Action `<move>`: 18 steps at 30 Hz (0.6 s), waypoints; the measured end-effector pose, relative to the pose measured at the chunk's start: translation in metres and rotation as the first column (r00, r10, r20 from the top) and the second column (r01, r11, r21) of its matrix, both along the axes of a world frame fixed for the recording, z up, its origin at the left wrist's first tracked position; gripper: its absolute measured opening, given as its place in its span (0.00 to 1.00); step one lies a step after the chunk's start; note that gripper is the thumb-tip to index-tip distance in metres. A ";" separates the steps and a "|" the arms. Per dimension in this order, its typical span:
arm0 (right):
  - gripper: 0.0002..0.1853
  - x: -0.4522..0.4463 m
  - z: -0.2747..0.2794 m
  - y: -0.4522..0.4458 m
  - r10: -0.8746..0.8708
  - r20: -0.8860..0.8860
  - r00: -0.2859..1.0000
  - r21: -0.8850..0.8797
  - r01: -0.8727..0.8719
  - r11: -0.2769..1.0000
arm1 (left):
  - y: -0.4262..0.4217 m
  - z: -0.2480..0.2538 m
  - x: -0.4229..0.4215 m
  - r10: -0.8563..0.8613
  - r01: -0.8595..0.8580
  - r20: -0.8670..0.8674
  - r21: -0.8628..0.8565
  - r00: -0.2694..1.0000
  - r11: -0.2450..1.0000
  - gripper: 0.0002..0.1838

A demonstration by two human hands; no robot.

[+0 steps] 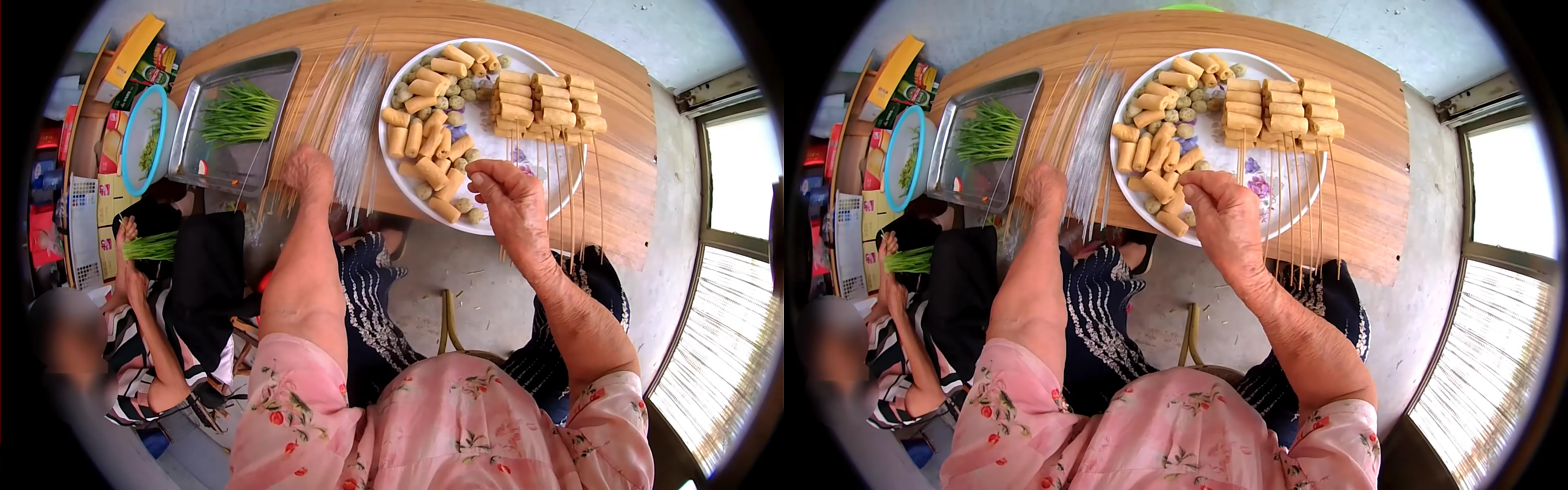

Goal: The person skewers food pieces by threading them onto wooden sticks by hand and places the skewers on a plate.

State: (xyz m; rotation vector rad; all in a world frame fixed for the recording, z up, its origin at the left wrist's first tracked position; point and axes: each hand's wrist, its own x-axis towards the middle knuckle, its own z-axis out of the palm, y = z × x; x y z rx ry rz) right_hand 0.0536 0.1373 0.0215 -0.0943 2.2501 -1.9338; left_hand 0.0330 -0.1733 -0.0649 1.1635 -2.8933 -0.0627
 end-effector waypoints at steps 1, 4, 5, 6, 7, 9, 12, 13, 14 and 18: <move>0.07 0.000 0.000 0.000 -0.002 -0.002 1.000 -0.005 0.002 1.000 | 0.001 0.001 0.001 0.017 -0.017 -0.020 -0.011 1.000 1.000 0.10; 0.07 0.000 -0.004 0.000 0.002 -0.043 0.999 -0.021 -0.003 1.000 | 0.006 0.017 -0.004 0.039 -0.038 -0.101 0.009 0.994 0.999 0.12; 0.07 -0.001 -0.002 0.001 0.025 -0.014 1.000 0.006 -0.025 1.000 | 0.009 0.026 -0.007 0.042 -0.039 -0.131 0.026 0.990 0.999 0.12; 0.08 -0.002 0.001 0.003 0.048 0.014 0.999 0.033 -0.048 0.998 | 0.011 0.033 -0.013 0.017 -0.009 -0.196 0.043 0.980 0.999 0.11; 0.09 -0.004 0.004 0.004 0.071 0.043 0.997 0.058 -0.073 0.996 | 0.016 0.044 -0.016 -0.083 0.139 -0.256 0.212 0.963 0.967 0.10; 0.11 -0.008 0.013 0.004 0.041 0.198 0.979 -0.083 -0.024 0.996 | 0.025 0.071 -0.017 -0.231 0.427 -0.412 0.486 0.881 0.762 0.09; 0.14 -0.017 0.016 0.005 -0.003 0.283 0.959 -0.196 0.061 0.979 | 0.067 0.095 -0.016 -0.179 0.526 -0.496 0.825 0.850 0.208 0.05; 0.14 -0.018 0.018 0.006 -0.013 0.283 0.959 -0.213 0.076 0.974 | 0.081 0.099 -0.015 -0.253 0.523 -0.473 0.829 0.844 0.198 0.05; 0.15 -0.019 0.019 0.006 -0.021 0.287 0.958 -0.230 0.090 0.969 | 0.094 0.102 -0.012 -0.325 0.518 -0.444 0.834 0.835 0.190 0.05; 0.14 -0.023 0.018 0.011 -0.010 0.369 0.929 -0.305 0.131 0.943 | 0.127 0.106 -0.010 -0.551 0.533 -0.384 0.835 0.741 0.135 0.06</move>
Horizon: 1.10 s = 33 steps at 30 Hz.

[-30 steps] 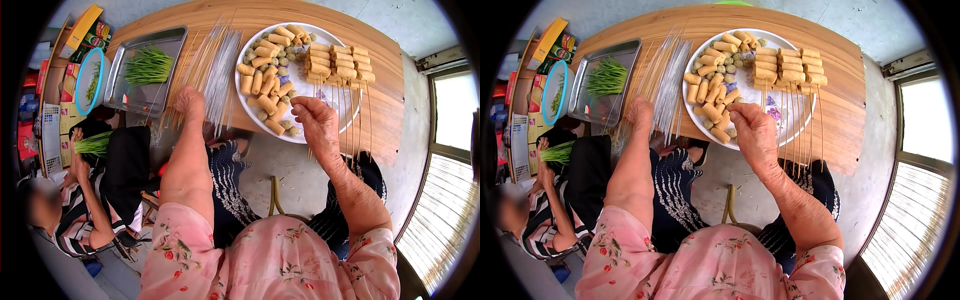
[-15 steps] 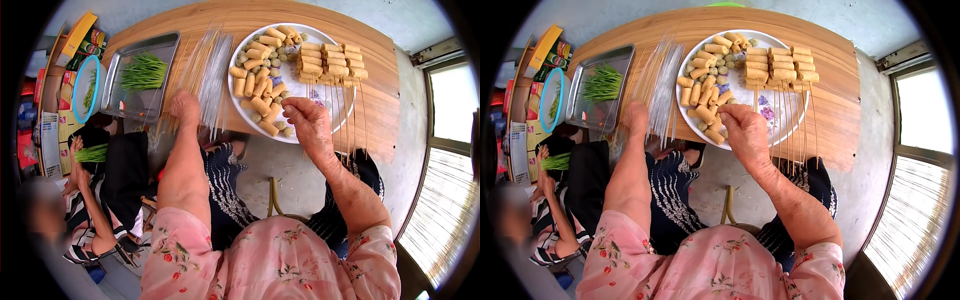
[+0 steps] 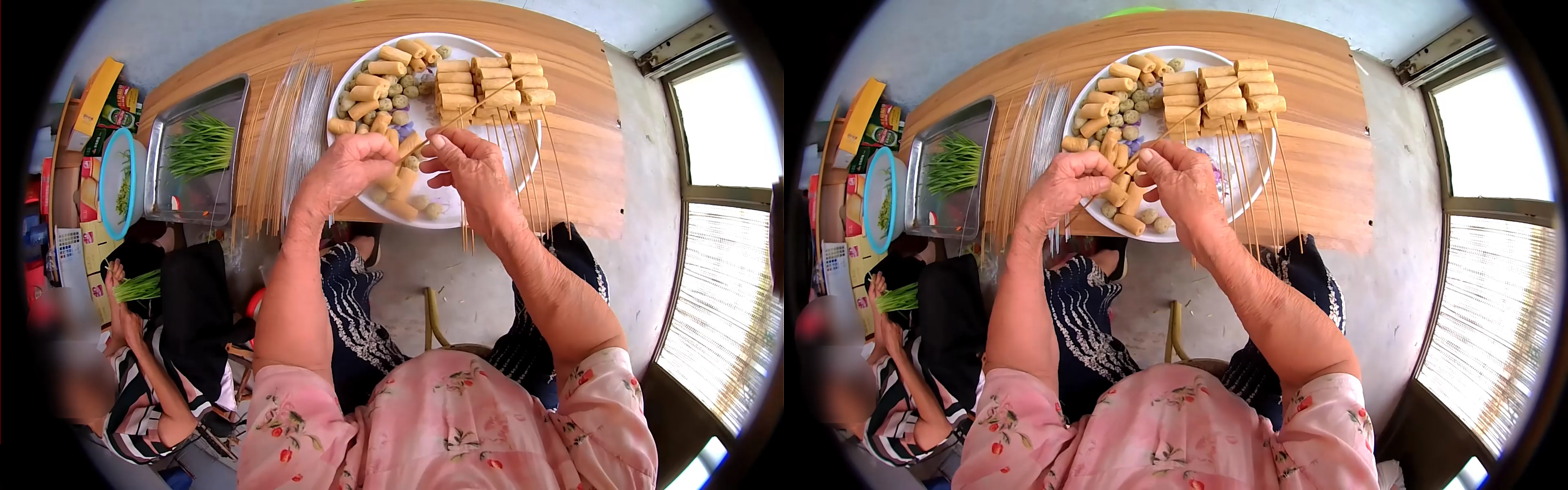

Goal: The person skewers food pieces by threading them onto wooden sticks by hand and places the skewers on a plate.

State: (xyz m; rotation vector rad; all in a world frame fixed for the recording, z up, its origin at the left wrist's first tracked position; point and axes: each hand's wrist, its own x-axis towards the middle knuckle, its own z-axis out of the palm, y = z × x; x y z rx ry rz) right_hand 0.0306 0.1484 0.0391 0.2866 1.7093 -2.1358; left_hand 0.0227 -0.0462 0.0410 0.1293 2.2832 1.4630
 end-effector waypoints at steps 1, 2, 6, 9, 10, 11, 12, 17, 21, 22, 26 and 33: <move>0.13 -0.001 -0.001 0.002 0.007 0.032 0.999 -0.025 -0.006 1.000 | 0.005 -0.001 -0.001 0.009 -0.010 0.029 0.059 1.000 0.998 0.06; 0.12 -0.001 0.000 0.003 -0.038 0.054 0.998 -0.048 0.041 0.998 | 0.009 -0.002 -0.001 0.016 -0.023 0.058 0.117 0.998 0.993 0.07; 0.10 -0.005 0.002 0.007 -0.230 0.010 0.973 -0.100 0.230 0.968 | 0.005 -0.012 -0.013 0.179 -0.208 -0.151 -0.198 0.972 0.958 0.11; 0.08 -0.006 0.010 0.012 -0.295 -0.055 0.954 -0.162 0.283 0.945 | -0.004 -0.030 -0.020 0.147 -0.334 -0.370 -0.514 0.917 0.790 0.12; 0.07 -0.006 0.011 0.013 -0.298 -0.074 0.952 -0.171 0.282 0.944 | -0.003 -0.034 -0.020 0.110 -0.315 -0.373 -0.549 0.921 0.774 0.13; 0.07 -0.007 0.012 0.014 -0.302 -0.093 0.949 -0.180 0.283 0.942 | -0.003 -0.036 -0.021 0.073 -0.296 -0.375 -0.583 0.924 0.757 0.14; 0.07 -0.007 0.011 0.015 -0.283 -0.138 0.949 -0.135 0.265 0.955 | 0.007 -0.031 -0.018 0.058 -0.287 -0.349 -0.654 0.935 0.700 0.14; 0.11 -0.004 0.013 0.016 -0.173 -0.196 0.965 -0.096 0.157 0.983 | 0.017 -0.046 -0.024 0.032 -0.266 -0.309 -0.755 0.950 0.599 0.14; 0.14 -0.004 0.016 0.019 -0.094 -0.187 0.978 -0.069 0.083 0.994 | 0.012 -0.035 -0.031 0.299 -0.325 -0.143 -0.578 0.943 0.748 0.12; 0.13 -0.003 0.018 0.020 -0.072 -0.195 0.978 -0.026 0.068 0.997 | 0.008 -0.031 -0.033 0.377 -0.356 -0.061 -0.499 0.924 0.790 0.11; 0.09 0.006 0.031 0.019 0.006 -0.220 0.976 0.130 0.023 0.991 | -0.006 -0.018 -0.027 0.471 -0.489 0.148 0.124 0.870 0.863 0.12; 0.10 0.009 0.024 0.014 0.103 -0.302 0.948 0.266 -0.020 0.964 | -0.015 -0.015 -0.030 0.493 -0.603 0.360 0.584 0.792 0.543 0.10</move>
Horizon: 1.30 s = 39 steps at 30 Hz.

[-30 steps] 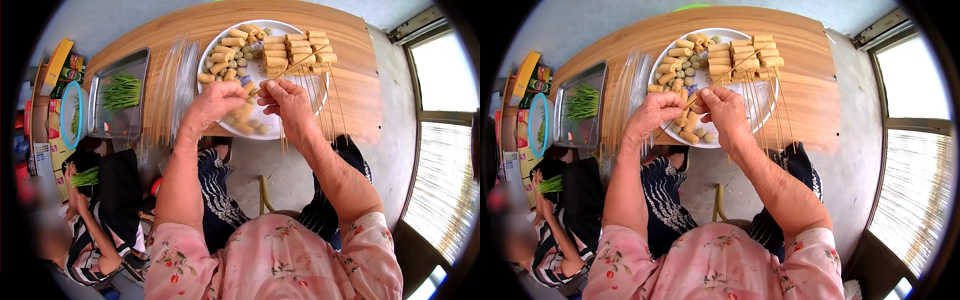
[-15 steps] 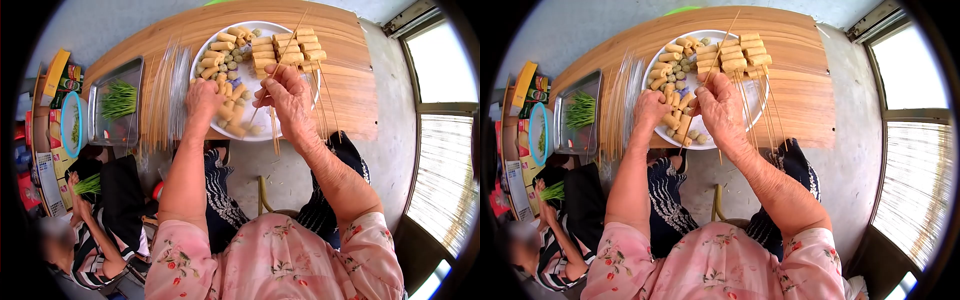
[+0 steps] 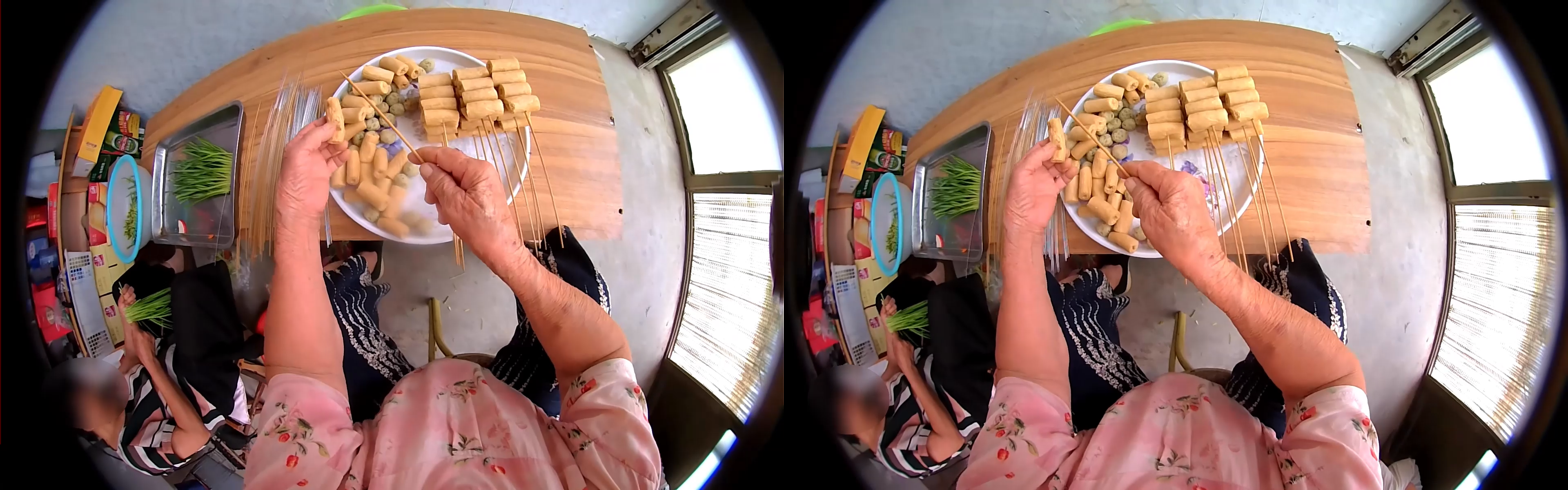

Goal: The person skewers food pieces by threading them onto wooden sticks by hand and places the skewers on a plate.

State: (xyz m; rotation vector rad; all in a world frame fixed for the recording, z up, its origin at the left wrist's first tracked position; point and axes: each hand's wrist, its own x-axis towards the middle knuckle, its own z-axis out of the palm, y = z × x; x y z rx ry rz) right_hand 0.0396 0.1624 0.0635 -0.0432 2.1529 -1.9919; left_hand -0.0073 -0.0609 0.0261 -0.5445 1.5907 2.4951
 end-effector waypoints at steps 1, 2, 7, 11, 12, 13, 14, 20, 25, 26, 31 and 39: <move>0.10 -0.001 0.000 0.000 0.001 0.001 1.000 0.013 -0.001 1.000 | 0.000 0.002 0.000 -0.004 0.004 -0.005 0.053 1.000 0.999 0.10; 0.10 -0.001 0.000 0.000 0.001 0.002 1.000 0.026 -0.001 1.000 | 0.002 0.004 0.000 -0.009 0.010 -0.010 0.106 1.000 0.994 0.10; 0.10 -0.002 0.003 0.001 0.020 -0.005 1.000 0.094 -0.019 0.995 | 0.009 0.013 -0.001 -0.040 0.051 -0.064 0.173 0.997 0.984 0.10; 0.10 -0.002 0.000 0.001 0.037 -0.062 0.997 0.134 -0.029 0.991 | 0.004 0.006 -0.005 0.004 0.018 -0.096 0.219 0.995 0.976 0.09; 0.10 -0.002 -0.001 0.001 0.043 -0.072 0.996 0.139 -0.032 0.990 | 0.004 0.007 -0.006 0.016 0.007 -0.099 0.231 0.995 0.973 0.09; 0.10 -0.002 -0.001 0.001 0.043 -0.055 0.998 0.140 -0.035 0.990 | 0.005 0.008 -0.006 0.037 -0.009 -0.110 0.245 0.993 0.969 0.09; 0.10 -0.003 -0.001 0.001 0.045 -0.038 0.998 0.141 -0.039 0.989 | 0.008 0.009 -0.007 0.058 -0.025 -0.120 0.259 0.991 0.966 0.09; 0.09 0.000 -0.003 0.000 0.051 -0.075 0.996 0.165 -0.038 0.986 | 0.011 0.015 -0.008 0.170 -0.141 -0.134 0.205 0.976 0.969 0.09; 0.08 0.000 -0.008 0.001 0.070 -0.108 0.992 0.193 -0.048 0.980 | 0.009 0.017 -0.009 0.213 -0.197 -0.117 0.132 0.970 0.971 0.10; 0.08 0.000 -0.009 0.001 0.078 -0.107 0.991 0.204 -0.055 0.977 | 0.008 0.017 -0.009 0.219 -0.203 -0.112 0.133 0.969 0.970 0.10; 0.11 0.000 -0.010 0.002 0.125 -0.081 0.989 0.235 -0.103 0.967 | 0.006 0.018 -0.008 0.212 -0.199 -0.111 0.121 0.971 0.972 0.10; 0.11 0.001 -0.013 0.002 0.129 -0.087 0.988 0.248 -0.104 0.963 | 0.008 0.020 -0.007 0.178 -0.178 -0.095 0.013 0.979 0.984 0.13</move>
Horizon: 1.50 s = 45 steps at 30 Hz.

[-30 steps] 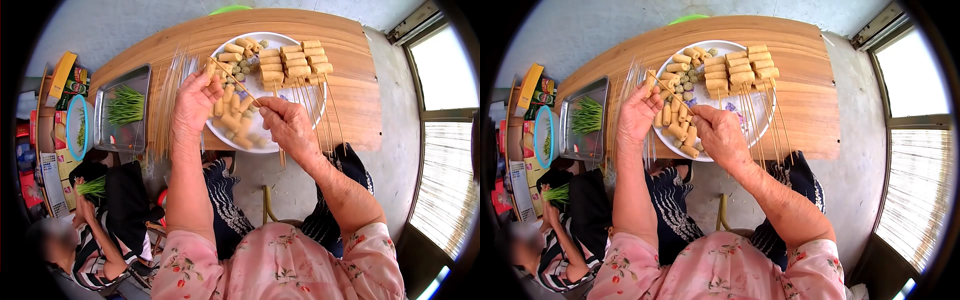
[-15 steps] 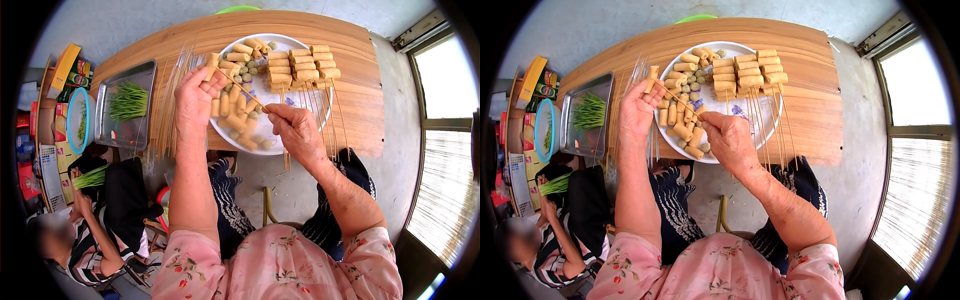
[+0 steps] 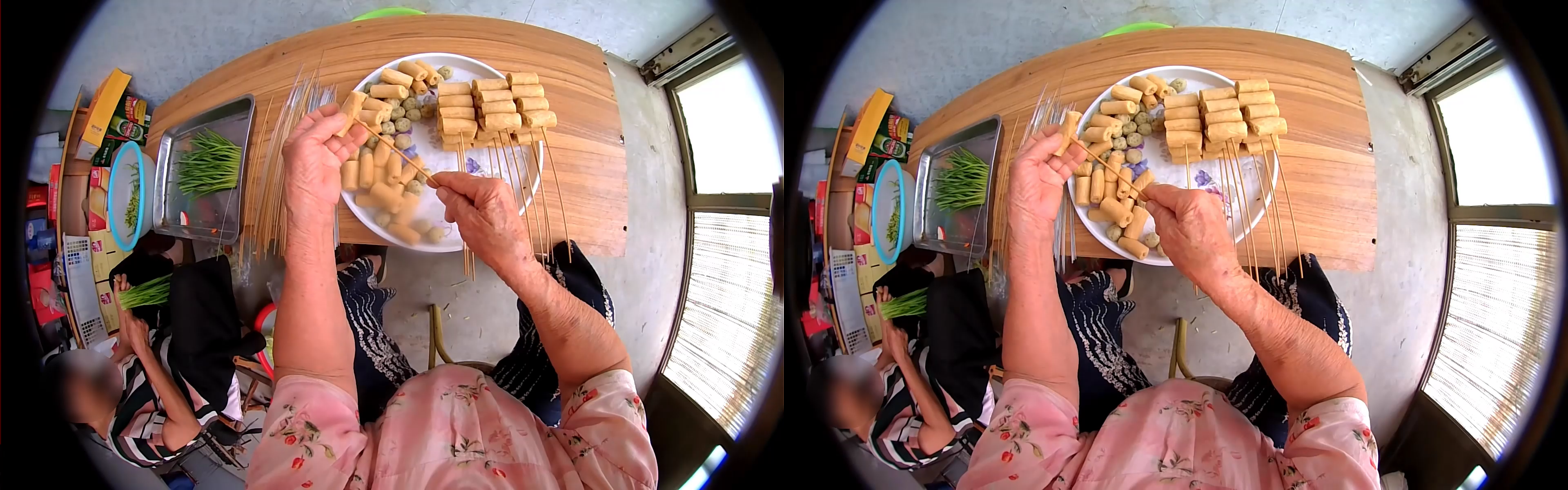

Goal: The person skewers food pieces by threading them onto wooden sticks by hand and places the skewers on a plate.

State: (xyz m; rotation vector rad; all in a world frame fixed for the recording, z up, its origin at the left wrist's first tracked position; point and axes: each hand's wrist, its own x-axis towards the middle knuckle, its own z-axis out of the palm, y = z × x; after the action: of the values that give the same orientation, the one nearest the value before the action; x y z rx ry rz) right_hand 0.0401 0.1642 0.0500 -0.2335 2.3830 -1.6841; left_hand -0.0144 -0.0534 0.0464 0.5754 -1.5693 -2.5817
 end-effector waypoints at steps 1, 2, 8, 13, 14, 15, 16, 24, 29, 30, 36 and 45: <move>0.11 0.000 0.001 0.000 0.002 -0.005 1.000 0.005 -0.002 1.000 | 0.001 0.001 0.000 0.004 -0.004 0.000 -0.017 1.000 1.000 0.13; 0.11 0.000 0.002 0.000 0.003 -0.009 1.000 0.010 -0.003 1.000 | 0.003 0.002 0.001 0.007 -0.007 0.000 -0.033 1.000 0.999 0.14; 0.08 0.000 0.001 -0.002 -0.041 -0.030 0.999 -0.025 0.041 0.999 | 0.013 0.002 0.004 -0.047 0.051 0.030 -0.125 0.998 0.991 0.17; 0.07 -0.001 0.001 -0.003 -0.085 -0.025 0.996 -0.061 0.083 0.995 | 0.031 0.003 0.007 -0.176 0.187 0.072 -0.178 0.982 0.966 0.17; 0.07 -0.003 0.003 -0.003 -0.088 -0.015 0.996 -0.053 0.087 0.995 | 0.033 0.000 0.008 -0.207 0.217 0.071 -0.197 0.976 0.956 0.17; 0.07 -0.004 0.004 -0.002 -0.092 -0.002 0.996 -0.044 0.092 0.995 | 0.035 -0.002 0.010 -0.239 0.249 0.073 -0.214 0.968 0.944 0.17; 0.07 -0.005 0.003 -0.002 -0.101 -0.017 0.995 -0.048 0.100 0.994 | 0.036 -0.003 0.011 -0.261 0.271 0.074 -0.235 0.963 0.933 0.15; 0.08 -0.006 -0.002 0.000 -0.106 -0.006 0.994 -0.041 0.105 0.994 | 0.014 -0.005 0.008 -0.402 0.438 0.217 -0.652 0.890 0.619 0.11; 0.07 -0.009 0.000 0.000 -0.118 -0.025 0.993 -0.031 0.117 0.993 | 0.000 -0.023 0.017 -0.525 0.447 0.382 -0.895 0.760 -0.004 0.14; 0.07 -0.010 0.002 0.000 -0.125 -0.017 0.992 -0.037 0.124 0.992 | 0.000 -0.029 0.023 -0.553 0.412 0.375 -0.909 0.744 -0.063 0.14; 0.07 -0.010 0.003 -0.001 -0.138 0.001 0.990 -0.048 0.138 0.989 | 0.008 -0.039 0.026 -0.579 0.317 0.390 -0.920 0.716 -0.228 0.15; 0.07 -0.015 0.010 0.009 -0.130 0.005 0.991 -0.033 0.130 0.991 | 0.004 -0.019 0.005 -0.390 0.562 0.428 -0.746 0.815 0.356 0.13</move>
State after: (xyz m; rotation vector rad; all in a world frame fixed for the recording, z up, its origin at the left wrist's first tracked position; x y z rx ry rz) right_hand 0.0249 0.1734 0.0601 -0.0817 2.4171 -1.7799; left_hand -0.0092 -0.0499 0.0274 0.2231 -3.1249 -1.5264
